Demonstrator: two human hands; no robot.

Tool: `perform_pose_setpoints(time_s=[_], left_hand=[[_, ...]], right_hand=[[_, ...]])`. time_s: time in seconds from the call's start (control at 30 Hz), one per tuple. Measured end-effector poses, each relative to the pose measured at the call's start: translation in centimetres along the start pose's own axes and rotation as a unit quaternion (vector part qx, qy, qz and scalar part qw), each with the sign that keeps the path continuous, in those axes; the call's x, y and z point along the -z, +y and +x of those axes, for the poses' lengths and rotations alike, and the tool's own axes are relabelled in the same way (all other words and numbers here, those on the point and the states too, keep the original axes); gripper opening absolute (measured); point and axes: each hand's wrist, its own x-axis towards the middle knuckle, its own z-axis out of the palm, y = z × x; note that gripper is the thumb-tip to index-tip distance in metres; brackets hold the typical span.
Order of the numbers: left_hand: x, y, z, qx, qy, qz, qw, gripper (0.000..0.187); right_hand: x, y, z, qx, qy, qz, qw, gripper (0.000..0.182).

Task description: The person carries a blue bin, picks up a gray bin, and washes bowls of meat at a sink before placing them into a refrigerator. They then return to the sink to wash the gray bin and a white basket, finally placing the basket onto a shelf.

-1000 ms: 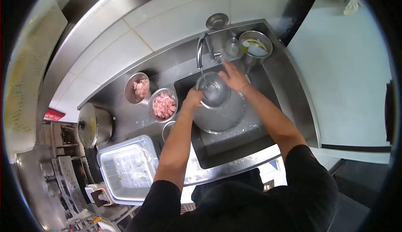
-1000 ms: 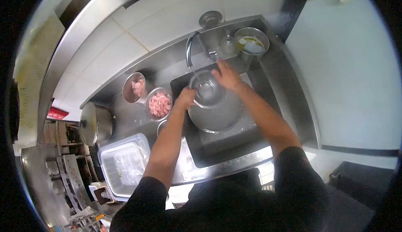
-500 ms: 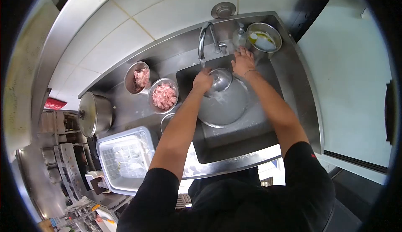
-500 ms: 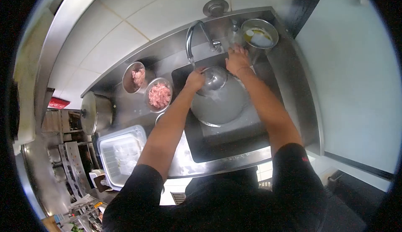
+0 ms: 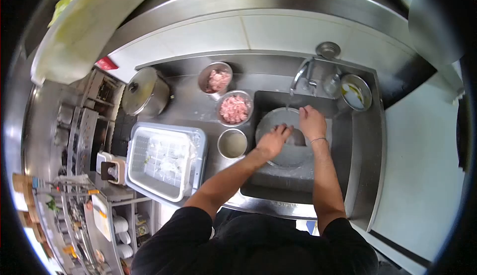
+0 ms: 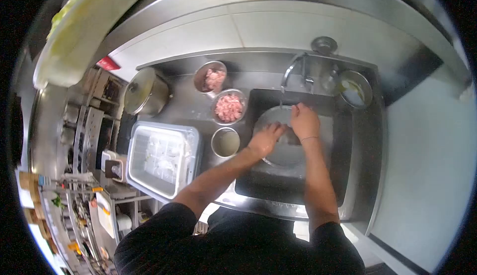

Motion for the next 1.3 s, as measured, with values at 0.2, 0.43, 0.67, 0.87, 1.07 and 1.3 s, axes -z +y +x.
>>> perform_pose_setpoints(time_s=[0.2,0.43,0.67,0.87,1.07,1.3], left_hand=[[2.4,2.1,-9.6,-0.105,0.083,-0.066,0.989,0.077],[2.0,-0.8,-18.5,-0.07,0.141,-0.193,0.969,0.098],[-0.8,-4.6,-26.2,0.153,0.259,-0.437,0.848,0.072],[-4.5,-7.2,-30.0,0.433,0.134,-0.617,0.644,0.061],[-5.5,-8.1,-31.5,0.468,0.107,-0.726,0.493,0.065],[-5.2,-6.5,-35.7,0.337,0.096,-0.61,0.711,0.078]], right_hand=[[-6.4,-10.9,4.3,0.237,-0.022,0.046,0.97,0.035],[-16.9,-18.2,15.1,0.0,-0.19,0.213,0.958,0.048],[-25.3,-20.9,20.9,-0.136,-0.105,0.258,0.951,0.023],[-23.4,-25.8,16.4,-0.106,0.016,0.411,0.905,0.018],[-19.4,-25.0,12.0,-0.023,0.048,0.472,0.88,0.013],[-11.9,-19.3,1.1,0.125,0.148,0.452,0.871,0.019]])
